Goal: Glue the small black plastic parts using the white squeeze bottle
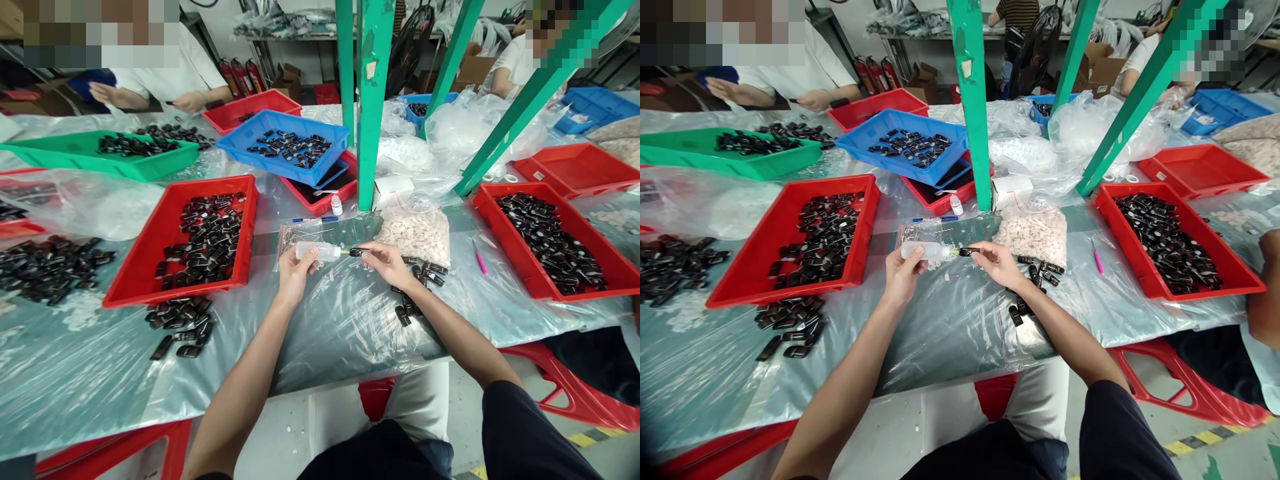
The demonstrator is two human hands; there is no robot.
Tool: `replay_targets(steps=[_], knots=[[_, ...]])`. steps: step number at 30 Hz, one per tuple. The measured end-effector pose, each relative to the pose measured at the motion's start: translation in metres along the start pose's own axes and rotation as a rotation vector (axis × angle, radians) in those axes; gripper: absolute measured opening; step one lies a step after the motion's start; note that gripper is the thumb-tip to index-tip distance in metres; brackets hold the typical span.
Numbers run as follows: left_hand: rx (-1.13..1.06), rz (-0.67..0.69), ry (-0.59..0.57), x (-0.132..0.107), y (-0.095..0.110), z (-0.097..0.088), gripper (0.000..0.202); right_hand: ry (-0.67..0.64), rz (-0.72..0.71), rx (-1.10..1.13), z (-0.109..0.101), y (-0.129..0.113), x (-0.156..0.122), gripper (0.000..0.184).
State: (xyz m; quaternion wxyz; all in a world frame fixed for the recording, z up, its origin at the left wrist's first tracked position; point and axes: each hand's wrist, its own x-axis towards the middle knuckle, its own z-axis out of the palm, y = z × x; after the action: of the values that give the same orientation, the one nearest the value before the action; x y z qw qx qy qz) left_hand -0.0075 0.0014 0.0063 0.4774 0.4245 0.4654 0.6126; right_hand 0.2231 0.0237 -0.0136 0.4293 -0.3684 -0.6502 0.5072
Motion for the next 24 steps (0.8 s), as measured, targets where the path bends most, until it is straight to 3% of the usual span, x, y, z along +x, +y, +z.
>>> replay_targets(steps=[24], knots=[[0.008,0.022,-0.021,0.0017,-0.0033,-0.0026,0.048,0.006,-0.024,0.030,0.0003,-0.0011,-0.0009,0.049]])
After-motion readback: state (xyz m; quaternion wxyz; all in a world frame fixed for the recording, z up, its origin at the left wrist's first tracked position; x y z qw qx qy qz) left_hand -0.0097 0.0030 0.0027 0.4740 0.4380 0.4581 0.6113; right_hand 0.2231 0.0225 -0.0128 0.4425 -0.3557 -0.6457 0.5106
